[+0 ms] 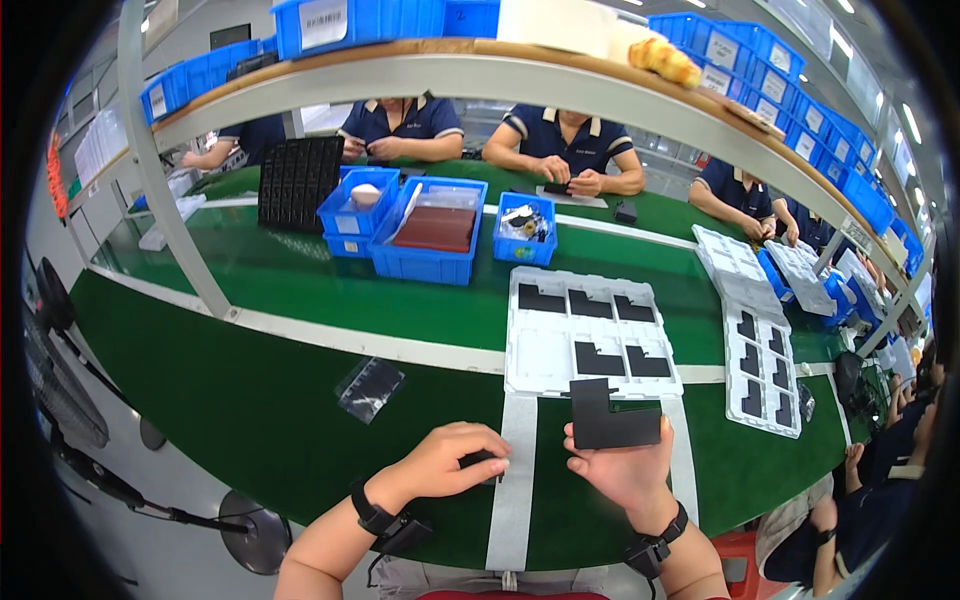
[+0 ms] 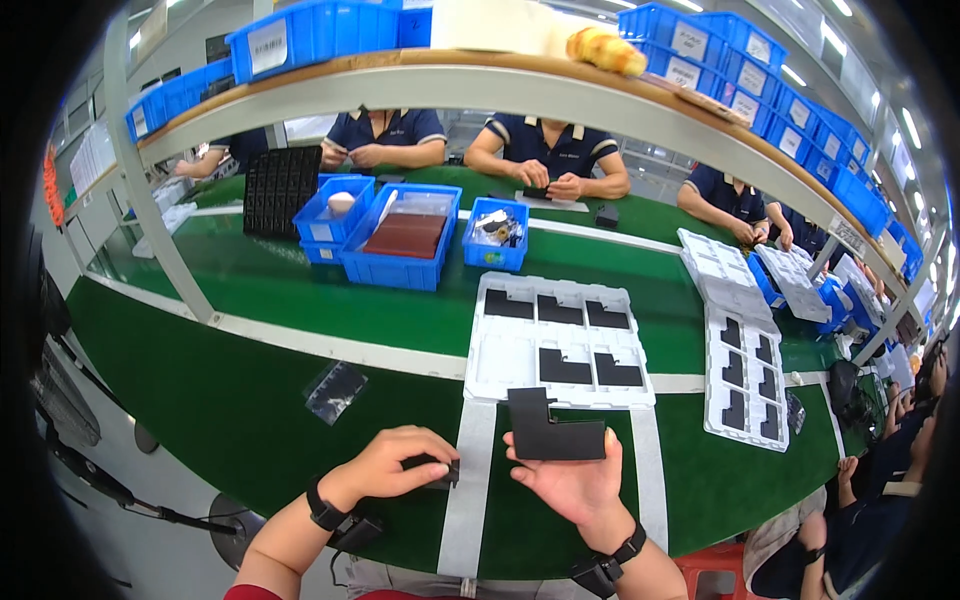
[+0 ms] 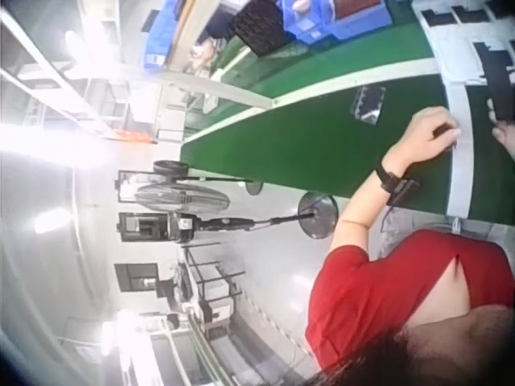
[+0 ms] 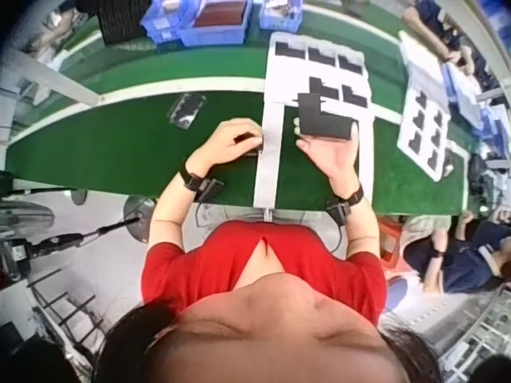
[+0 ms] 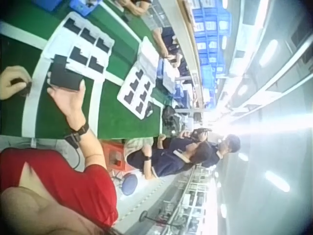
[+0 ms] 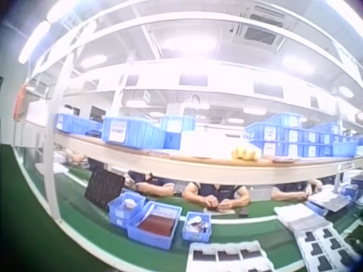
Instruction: Assembling black electronic or hardware components on a factory production line.
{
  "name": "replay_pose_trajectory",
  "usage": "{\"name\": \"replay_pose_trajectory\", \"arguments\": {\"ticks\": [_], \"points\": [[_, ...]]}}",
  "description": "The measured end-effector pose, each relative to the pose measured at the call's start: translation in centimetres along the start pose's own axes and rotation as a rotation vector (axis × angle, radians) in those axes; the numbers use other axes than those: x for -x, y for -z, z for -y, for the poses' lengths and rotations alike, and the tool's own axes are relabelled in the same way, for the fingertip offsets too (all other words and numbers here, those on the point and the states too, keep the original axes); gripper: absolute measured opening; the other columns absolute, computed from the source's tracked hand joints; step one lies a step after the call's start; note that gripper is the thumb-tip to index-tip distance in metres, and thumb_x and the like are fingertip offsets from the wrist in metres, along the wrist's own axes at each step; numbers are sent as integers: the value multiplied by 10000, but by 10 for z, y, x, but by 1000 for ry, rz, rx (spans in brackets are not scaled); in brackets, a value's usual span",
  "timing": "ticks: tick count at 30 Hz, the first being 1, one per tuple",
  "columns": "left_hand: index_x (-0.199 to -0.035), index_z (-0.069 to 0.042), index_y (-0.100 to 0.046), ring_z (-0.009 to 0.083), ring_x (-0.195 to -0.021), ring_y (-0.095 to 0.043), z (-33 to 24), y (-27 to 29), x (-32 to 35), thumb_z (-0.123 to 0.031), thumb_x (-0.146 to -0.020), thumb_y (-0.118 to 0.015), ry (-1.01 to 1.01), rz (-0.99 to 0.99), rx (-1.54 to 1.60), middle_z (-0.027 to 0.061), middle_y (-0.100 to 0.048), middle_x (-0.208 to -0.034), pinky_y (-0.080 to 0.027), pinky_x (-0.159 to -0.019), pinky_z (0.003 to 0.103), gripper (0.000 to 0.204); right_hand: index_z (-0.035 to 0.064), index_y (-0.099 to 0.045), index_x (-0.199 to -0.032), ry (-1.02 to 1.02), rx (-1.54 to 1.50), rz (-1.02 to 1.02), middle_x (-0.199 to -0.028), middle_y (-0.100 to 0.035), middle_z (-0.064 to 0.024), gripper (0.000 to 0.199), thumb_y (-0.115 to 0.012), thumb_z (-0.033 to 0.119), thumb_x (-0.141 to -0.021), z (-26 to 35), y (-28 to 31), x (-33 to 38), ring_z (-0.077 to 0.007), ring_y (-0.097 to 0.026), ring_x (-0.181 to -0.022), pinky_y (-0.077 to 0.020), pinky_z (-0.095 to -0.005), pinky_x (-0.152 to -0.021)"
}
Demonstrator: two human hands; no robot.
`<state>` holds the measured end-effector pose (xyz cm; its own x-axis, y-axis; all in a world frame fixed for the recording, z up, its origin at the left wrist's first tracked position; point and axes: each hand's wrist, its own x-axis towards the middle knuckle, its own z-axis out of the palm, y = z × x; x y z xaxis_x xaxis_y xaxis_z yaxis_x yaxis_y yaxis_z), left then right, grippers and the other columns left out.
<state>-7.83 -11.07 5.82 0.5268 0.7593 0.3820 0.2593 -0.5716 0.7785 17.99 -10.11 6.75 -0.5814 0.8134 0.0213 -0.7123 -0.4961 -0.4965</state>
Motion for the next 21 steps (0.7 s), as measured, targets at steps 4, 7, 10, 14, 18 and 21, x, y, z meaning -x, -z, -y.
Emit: {"name": "replay_pose_trajectory", "arguments": {"ticks": [4, 7, 10, 14, 18, 21], "points": [[-1000, 9, -564, 211, -893, -580, -53, 26, -31, -123, -672, -710, -105, -245, 167, 110, -612, -941, -442, -814, 319, 383, -23, -371, -1246, -84, -195, 254, -1181, -453, -228, 949, -402, 727, -665, -11, -35, -9, -290, -465, -1034, -368, -386, -849], [-1023, 0, -554, 184, -860, -587, -99, 32, -51, -151, -622, -766, -107, -259, 169, 93, -605, -915, -455, -783, 300, 478, 6, -372, -1248, -84, -229, 392, -1185, -441, -205, 925, -405, 716, -656, -15, -59, -17, -300, -438, -1051, -345, -420, -878], [-933, 20, -578, 142, -805, -586, -117, 28, -52, -9, -651, -723, 44, -255, 204, 118, -611, -883, -463, -765, 280, 318, 15, -393, -1234, -30, -231, 420, -1179, -447, -200, 870, -410, 690, -684, -17, -73, -20, -318, -449, -1035, -348, -437, -890], [-862, 24, -593, 121, -753, -587, -134, 34, -50, 44, -654, -695, 63, -294, 237, 110, -617, -820, -466, -717, 250, 233, 12, -462, -1164, 67, 96, 181, -1156, -470, -196, 708, -362, 609, -797, -10, -79, -12, -349, -495, -985, -361, -474, -888], [-906, 17, -604, 92, -661, -588, -126, 35, -50, -23, -664, -712, -42, -395, 249, 64, -639, -704, -450, -645, 223, 268, -47, -519, -1021, 645, 736, 95, -982, -581, -154, 361, -471, 283, -884, 2, -67, -1, -182, -566, -868, -438, -309, -790], [-934, 17, -613, 107, -693, -610, -126, 34, -42, -8, -659, -713, -55, -474, 189, 87, -653, -763, -460, -650, 228, 293, -57, -566, -884, 795, 1076, -83, -598, -560, -2, 100, -568, -17, -792, 5, -80, -1, 0, -435, -526, -321, -142, -491]]}}
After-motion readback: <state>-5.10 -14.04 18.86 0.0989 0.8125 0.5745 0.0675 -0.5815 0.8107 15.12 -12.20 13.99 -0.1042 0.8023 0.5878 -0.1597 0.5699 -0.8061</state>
